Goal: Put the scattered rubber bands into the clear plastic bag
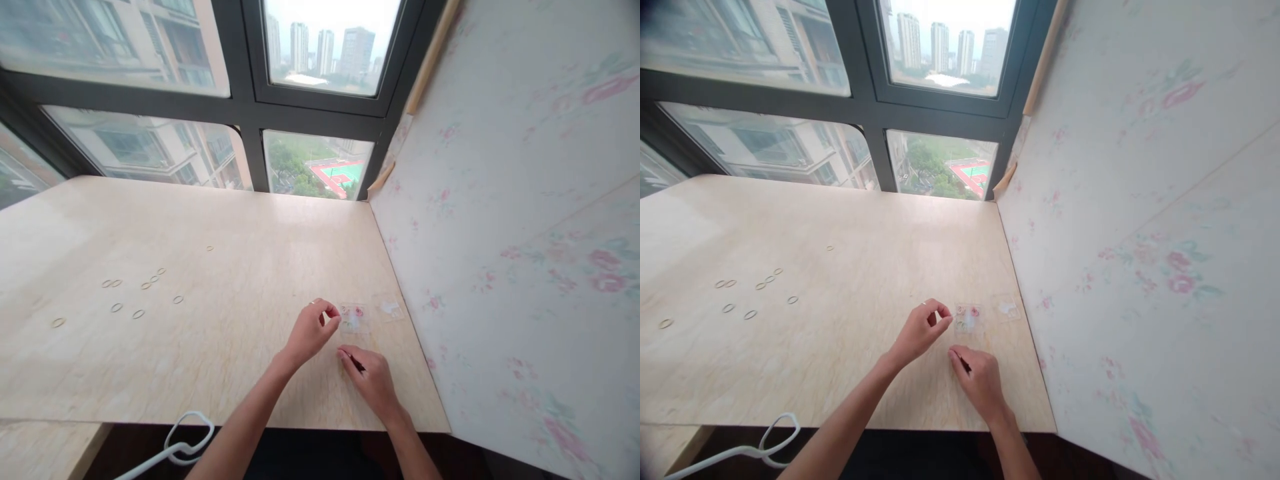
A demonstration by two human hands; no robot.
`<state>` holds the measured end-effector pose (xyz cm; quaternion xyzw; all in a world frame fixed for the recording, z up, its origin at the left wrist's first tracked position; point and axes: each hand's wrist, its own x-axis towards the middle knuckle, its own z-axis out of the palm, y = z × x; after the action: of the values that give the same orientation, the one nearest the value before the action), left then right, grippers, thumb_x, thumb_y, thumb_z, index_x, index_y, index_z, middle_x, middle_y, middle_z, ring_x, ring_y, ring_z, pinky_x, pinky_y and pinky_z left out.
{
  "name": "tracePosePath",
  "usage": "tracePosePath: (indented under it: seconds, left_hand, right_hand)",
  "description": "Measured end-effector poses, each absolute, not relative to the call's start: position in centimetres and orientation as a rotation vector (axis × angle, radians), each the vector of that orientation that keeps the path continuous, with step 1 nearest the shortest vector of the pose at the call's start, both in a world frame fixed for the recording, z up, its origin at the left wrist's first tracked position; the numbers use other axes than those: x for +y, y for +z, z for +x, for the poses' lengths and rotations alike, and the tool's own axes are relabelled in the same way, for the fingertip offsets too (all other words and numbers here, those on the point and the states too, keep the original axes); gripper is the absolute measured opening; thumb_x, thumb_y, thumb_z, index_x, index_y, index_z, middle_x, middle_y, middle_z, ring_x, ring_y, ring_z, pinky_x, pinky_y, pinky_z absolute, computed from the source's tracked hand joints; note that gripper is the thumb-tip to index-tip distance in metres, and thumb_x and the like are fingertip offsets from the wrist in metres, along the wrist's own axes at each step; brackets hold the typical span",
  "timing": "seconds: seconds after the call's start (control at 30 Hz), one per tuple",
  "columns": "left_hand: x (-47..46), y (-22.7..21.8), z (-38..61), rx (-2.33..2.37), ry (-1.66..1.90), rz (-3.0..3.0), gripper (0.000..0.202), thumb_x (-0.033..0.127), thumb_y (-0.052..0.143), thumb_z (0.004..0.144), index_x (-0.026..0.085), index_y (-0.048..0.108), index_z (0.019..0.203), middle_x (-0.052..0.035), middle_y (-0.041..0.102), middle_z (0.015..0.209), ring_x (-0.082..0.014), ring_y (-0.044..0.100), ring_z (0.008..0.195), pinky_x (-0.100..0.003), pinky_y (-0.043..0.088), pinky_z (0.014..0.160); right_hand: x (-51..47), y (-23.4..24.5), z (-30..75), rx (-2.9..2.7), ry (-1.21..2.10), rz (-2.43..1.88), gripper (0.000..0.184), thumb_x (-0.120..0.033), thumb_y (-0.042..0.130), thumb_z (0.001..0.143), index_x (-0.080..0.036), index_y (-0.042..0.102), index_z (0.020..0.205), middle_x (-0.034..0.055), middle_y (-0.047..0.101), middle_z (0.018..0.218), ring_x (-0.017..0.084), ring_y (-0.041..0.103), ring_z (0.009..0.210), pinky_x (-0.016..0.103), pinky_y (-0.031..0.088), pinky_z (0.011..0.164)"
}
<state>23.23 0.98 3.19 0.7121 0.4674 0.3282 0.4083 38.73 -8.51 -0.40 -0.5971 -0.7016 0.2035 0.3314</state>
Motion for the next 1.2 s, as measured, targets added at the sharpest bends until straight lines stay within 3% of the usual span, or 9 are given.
tracePosePath:
  seconds: [0.2,0.4,0.87,1.1,1.2]
  left_hand:
    - [0.9,2.2,24.6,1.146,0.748,1.896,0.009,0.021,0.056,0.082,0.018,0.063,0.088,-0.0033,0.062,0.090,-0.0103,0.049,0.059,-0.027,0.043,0.062]
    - [1.0,1.4,23.1,1.222,0.839,1.837,0.021,0.025,0.054,0.084,0.019,0.060,0.103,-0.0027,0.064,0.090,-0.0108,0.050,0.059,-0.028,0.045,0.063]
    - [0.1,-0.6,16.4,1.362,1.067,1.646,0.015,0.024,0.052,0.085,0.017,0.065,0.085,-0.0010,0.061,0.071,-0.0111,0.051,0.058,-0.023,0.041,0.058]
    - [0.0,-0.8,16.5,1.301,1.163,1.638,0.012,0.015,0.055,0.081,0.015,0.067,0.082,-0.0024,0.065,0.074,-0.0115,0.054,0.062,-0.022,0.045,0.061]
    - [0.0,-1.5,16.6,1.265,1.200,1.630,0.025,0.022,0.049,0.085,0.013,0.069,0.072,-0.0037,0.064,0.067,-0.0140,0.056,0.064,-0.020,0.048,0.057]
  right_hand:
    - [-8.5,-0.7,38.9,-1.794,0.562,-1.547,0.025,-0.030,0.049,0.094,-0.021,0.073,0.092,0.0042,0.075,0.081,0.018,0.070,0.068,0.025,0.051,0.065]
    - [-8.4,-0.6,38.8,-1.779,0.573,-1.551,0.025,-0.031,0.050,0.093,-0.021,0.073,0.092,0.0037,0.076,0.082,0.018,0.070,0.069,0.026,0.052,0.067]
    - [-8.1,-0.1,37.5,-1.844,0.555,-1.480,0.024,-0.032,0.052,0.093,-0.020,0.072,0.088,0.0044,0.076,0.080,0.018,0.071,0.066,0.025,0.055,0.060]
    - [-3.3,3.8,31.1,-1.882,0.515,-1.178,0.018,-0.024,0.055,0.091,-0.019,0.072,0.093,0.0048,0.075,0.077,0.016,0.069,0.063,0.025,0.055,0.061]
    - [0.1,5.8,25.6,-1.892,0.536,-1.010,0.019,-0.025,0.055,0.091,-0.019,0.072,0.093,0.0060,0.076,0.085,0.017,0.070,0.074,0.026,0.054,0.069]
